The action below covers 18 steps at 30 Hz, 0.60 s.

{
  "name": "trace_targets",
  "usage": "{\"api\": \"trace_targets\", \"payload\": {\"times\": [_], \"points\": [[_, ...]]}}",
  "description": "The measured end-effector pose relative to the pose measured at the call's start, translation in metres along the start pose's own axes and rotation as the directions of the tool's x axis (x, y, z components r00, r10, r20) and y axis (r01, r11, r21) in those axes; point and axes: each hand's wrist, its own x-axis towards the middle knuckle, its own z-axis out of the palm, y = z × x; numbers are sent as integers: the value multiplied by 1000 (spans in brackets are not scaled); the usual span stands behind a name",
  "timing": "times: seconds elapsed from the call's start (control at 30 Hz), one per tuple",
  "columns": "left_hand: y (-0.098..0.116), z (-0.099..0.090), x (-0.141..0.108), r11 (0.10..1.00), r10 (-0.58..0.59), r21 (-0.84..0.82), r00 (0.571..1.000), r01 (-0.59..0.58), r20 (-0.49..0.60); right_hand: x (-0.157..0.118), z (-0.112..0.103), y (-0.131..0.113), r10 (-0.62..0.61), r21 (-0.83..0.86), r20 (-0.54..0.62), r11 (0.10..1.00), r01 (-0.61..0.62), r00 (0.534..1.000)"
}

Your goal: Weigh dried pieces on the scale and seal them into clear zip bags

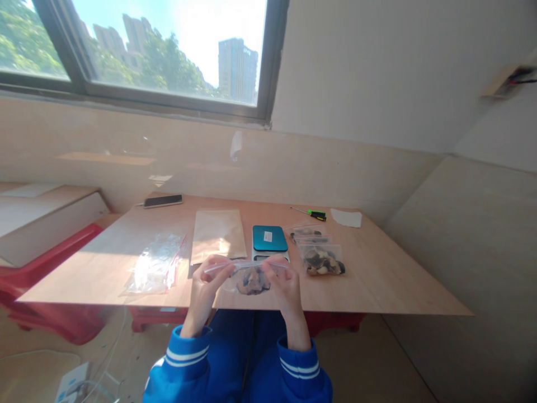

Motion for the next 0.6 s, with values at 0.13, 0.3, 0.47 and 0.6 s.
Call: {"api": "trace_targets", "payload": {"times": [0.13,0.3,0.47,0.6], "points": [[-2,1,0,999,-18,-41,1000,18,-10,0,0,0,25,19,12,1000,-25,1000],[0,-1,-1,991,-76,-92,983,92,167,-1,-5,-4,130,66,164,988,-142,978],[-3,-7,-1,989,-83,-97,964,111,253,-2,-6,-6,135,48,245,987,-151,960],[-5,-9,0,994,-24,-93,958,52,285,-1,-3,-5,88,43,175,994,-97,981]]}}
